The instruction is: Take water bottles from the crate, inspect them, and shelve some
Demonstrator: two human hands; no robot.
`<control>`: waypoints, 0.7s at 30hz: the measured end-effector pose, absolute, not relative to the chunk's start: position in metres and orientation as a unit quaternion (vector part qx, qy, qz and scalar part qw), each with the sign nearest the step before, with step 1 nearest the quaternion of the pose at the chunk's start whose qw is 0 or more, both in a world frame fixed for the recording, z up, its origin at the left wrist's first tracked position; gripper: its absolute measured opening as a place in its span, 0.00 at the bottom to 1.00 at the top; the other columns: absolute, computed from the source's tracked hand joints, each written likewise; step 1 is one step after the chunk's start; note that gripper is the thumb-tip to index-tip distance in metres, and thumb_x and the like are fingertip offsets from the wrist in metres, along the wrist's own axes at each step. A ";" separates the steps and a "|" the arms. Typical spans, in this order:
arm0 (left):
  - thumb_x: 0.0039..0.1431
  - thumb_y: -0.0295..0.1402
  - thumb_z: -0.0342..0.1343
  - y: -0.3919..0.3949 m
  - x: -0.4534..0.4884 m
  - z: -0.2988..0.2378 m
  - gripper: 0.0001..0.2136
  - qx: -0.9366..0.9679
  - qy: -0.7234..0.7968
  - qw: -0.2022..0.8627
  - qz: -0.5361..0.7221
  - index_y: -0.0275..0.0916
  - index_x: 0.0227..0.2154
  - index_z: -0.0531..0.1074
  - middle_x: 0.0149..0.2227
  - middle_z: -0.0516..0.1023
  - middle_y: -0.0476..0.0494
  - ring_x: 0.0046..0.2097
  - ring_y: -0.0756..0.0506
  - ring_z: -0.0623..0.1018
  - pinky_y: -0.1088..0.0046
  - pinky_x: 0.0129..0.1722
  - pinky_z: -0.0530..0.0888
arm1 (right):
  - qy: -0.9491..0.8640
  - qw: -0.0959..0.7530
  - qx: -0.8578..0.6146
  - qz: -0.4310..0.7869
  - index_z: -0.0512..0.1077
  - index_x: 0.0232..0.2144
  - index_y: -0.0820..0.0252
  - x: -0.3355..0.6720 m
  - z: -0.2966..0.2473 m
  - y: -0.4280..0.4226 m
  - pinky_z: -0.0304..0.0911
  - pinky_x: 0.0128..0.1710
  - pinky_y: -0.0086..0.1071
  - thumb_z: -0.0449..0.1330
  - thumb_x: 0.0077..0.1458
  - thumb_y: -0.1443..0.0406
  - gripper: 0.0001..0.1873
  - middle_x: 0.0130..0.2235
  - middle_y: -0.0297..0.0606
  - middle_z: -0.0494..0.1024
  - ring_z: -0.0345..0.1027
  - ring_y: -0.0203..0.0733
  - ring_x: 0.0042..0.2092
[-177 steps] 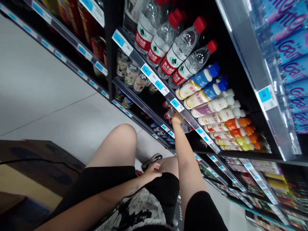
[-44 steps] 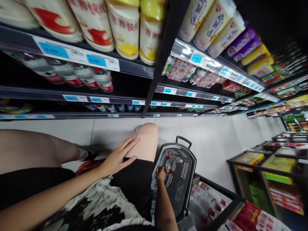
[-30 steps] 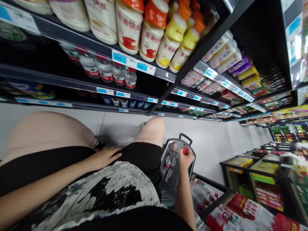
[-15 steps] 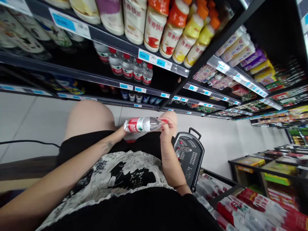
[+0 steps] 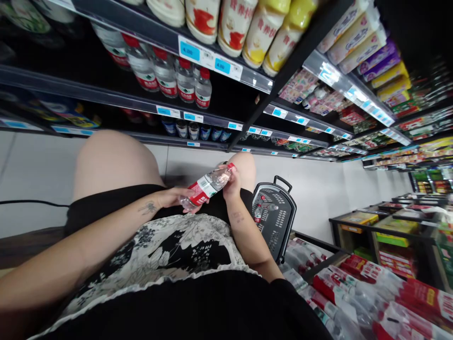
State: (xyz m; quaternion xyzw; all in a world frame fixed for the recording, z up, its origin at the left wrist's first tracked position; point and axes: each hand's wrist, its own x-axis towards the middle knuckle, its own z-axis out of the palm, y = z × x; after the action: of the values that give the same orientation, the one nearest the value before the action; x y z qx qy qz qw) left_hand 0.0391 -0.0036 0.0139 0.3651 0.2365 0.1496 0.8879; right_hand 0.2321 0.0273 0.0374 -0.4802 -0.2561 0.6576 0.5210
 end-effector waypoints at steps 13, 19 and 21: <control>0.42 0.65 0.49 -0.009 0.032 0.014 0.36 0.308 0.167 0.928 0.125 0.34 0.34 0.77 0.22 0.78 0.34 0.18 0.43 0.71 0.69 0.16 0.64 | -0.345 0.315 -0.230 0.854 0.66 0.59 0.52 0.219 0.044 0.025 0.74 0.45 0.47 0.81 0.14 0.54 0.64 0.57 0.50 0.76 0.74 0.57 0.52; 0.46 0.58 0.61 -0.005 0.038 0.006 0.30 0.313 0.374 0.834 0.259 0.34 0.40 0.77 0.35 0.83 0.34 0.35 0.37 0.81 0.61 0.36 0.77 | -0.335 0.422 -0.382 0.750 0.72 0.45 0.60 0.213 0.029 0.020 0.74 0.36 0.31 0.78 0.31 0.63 0.36 0.41 0.39 0.83 0.77 0.44 0.40; 0.39 0.50 0.70 -0.003 0.046 0.002 0.33 0.377 0.445 0.752 0.308 0.35 0.46 0.75 0.41 0.83 0.37 0.42 0.36 0.81 0.58 0.45 0.77 | -0.326 0.467 -0.479 0.668 0.73 0.37 0.61 0.203 0.021 0.022 0.73 0.38 0.29 0.78 0.31 0.64 0.29 0.35 0.33 0.82 0.75 0.38 0.35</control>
State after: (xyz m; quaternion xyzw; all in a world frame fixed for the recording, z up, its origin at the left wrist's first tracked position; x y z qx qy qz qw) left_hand 0.0459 -0.0031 0.0016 0.3767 0.4450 0.3081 0.7517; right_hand 0.2032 0.0216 0.0208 -0.4790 -0.3257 0.6683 0.4667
